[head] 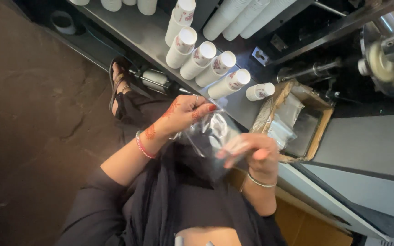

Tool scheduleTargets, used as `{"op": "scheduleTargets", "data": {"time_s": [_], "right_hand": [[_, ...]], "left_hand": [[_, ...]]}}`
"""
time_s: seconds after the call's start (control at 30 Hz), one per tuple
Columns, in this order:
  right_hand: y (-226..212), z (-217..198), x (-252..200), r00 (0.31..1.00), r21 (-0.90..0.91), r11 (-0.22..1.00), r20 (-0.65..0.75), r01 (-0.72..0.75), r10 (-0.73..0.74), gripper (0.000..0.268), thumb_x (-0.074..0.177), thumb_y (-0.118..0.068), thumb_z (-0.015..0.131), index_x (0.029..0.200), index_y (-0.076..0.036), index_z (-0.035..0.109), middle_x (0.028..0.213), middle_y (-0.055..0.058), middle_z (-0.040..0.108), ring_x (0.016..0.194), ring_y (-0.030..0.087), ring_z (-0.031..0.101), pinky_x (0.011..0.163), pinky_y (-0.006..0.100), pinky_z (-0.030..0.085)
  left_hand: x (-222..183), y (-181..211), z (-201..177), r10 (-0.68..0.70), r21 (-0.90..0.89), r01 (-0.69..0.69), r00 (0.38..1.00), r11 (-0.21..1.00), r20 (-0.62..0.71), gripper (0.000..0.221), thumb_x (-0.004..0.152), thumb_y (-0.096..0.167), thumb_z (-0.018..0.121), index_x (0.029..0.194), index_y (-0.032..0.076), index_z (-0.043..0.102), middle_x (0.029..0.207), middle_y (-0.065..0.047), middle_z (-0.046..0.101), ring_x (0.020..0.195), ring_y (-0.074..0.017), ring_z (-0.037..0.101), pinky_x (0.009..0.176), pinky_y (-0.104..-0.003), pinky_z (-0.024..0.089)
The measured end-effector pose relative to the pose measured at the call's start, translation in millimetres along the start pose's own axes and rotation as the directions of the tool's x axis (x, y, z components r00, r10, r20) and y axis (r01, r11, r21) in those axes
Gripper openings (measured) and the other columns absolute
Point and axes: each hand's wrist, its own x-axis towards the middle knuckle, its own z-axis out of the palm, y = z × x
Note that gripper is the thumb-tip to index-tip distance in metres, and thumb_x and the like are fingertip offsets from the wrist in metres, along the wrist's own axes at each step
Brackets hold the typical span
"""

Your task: Packaging stacks of manufactured paper cups into clear plastic bags.

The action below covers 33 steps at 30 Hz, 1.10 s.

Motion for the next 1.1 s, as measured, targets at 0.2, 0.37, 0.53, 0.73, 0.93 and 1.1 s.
{"op": "scheduleTargets", "data": {"time_s": [0.2,0.37,0.53,0.73,0.93,1.1], "right_hand": [[34.6,20.6,24.3,0.886,0.28,0.937,-0.351,-0.208,0.302,0.034,0.091,-0.028,0.074,0.114,-0.004,0.071,0.095,0.004,0.071,0.079,0.01,0.068,0.071,0.023,0.056],[83.6,8.0,6.0,0.924,0.114,0.987,-0.377,0.113,-0.062,0.017,0.106,-0.017,0.073,0.106,-0.003,0.064,0.103,0.007,0.067,0.09,0.014,0.063,0.083,0.028,0.053],[59.3,1.0,1.0,0.958,0.359,0.932,-0.282,0.049,0.058,0.022,0.103,-0.025,0.066,0.098,-0.004,0.061,0.094,0.012,0.073,0.068,0.014,0.067,0.064,0.027,0.056],[59.0,-19.9,0.5,0.991,-0.215,0.976,-0.11,0.046,-0.071,0.023,0.103,-0.019,0.072,0.095,0.001,0.064,0.094,0.006,0.056,0.085,0.014,0.052,0.073,0.027,0.041],[94.9,-10.4,9.1,0.916,-0.561,0.827,-0.354,-0.045,-0.19,0.01,0.097,-0.01,0.071,0.093,-0.002,0.067,0.082,0.001,0.048,0.069,0.01,0.044,0.061,0.027,0.035],[184.1,-44.6,5.9,0.865,-0.199,0.972,-0.502,-0.12,0.004,0.016,0.098,-0.004,0.07,0.086,-0.004,0.061,0.083,-0.002,0.052,0.074,0.009,0.046,0.065,0.025,0.039]], "left_hand": [[-12.2,4.8,37.2,-0.241,-0.318,0.236,0.97,0.918,0.024,0.029,0.102,0.028,0.067,0.117,0.004,0.077,0.067,-0.001,0.059,0.056,-0.0075,0.048,0.05,-0.024,0.035],[-15.7,13.6,31.4,0.531,0.448,-0.431,0.839,0.783,-0.121,0.025,0.102,0.013,0.064,0.124,0.004,0.07,0.095,-0.014,0.073,0.081,-0.0267,0.073,0.07,-0.032,0.057],[-14.9,19.6,22.3,0.572,0.484,-0.43,0.798,0.762,-0.191,0.022,0.105,0.011,0.062,0.125,0.005,0.07,0.102,-0.015,0.074,0.088,-0.026,0.074,0.074,-0.031,0.059],[-13.0,13.2,16.8,-0.268,-0.442,0.31,0.951,0.842,0.156,0.02,0.1,0.018,0.068,0.099,-0.002,0.072,0.072,-0.004,0.067,0.054,-0.0083,0.048,0.047,-0.024,0.035],[-9.3,6.4,20.7,0.354,0.149,-0.394,0.904,0.907,0.238,0.016,0.098,0.02,0.069,0.099,0.005,0.071,0.087,-0.009,0.071,0.075,-0.0169,0.069,0.068,-0.032,0.054],[2.3,-8.1,29.7,0.333,0.49,-0.467,0.88,0.736,0.339,0.014,0.087,0.018,0.073,0.084,0.006,0.067,0.079,-0.01,0.069,0.074,-0.0251,0.067,0.068,-0.037,0.053]]}}
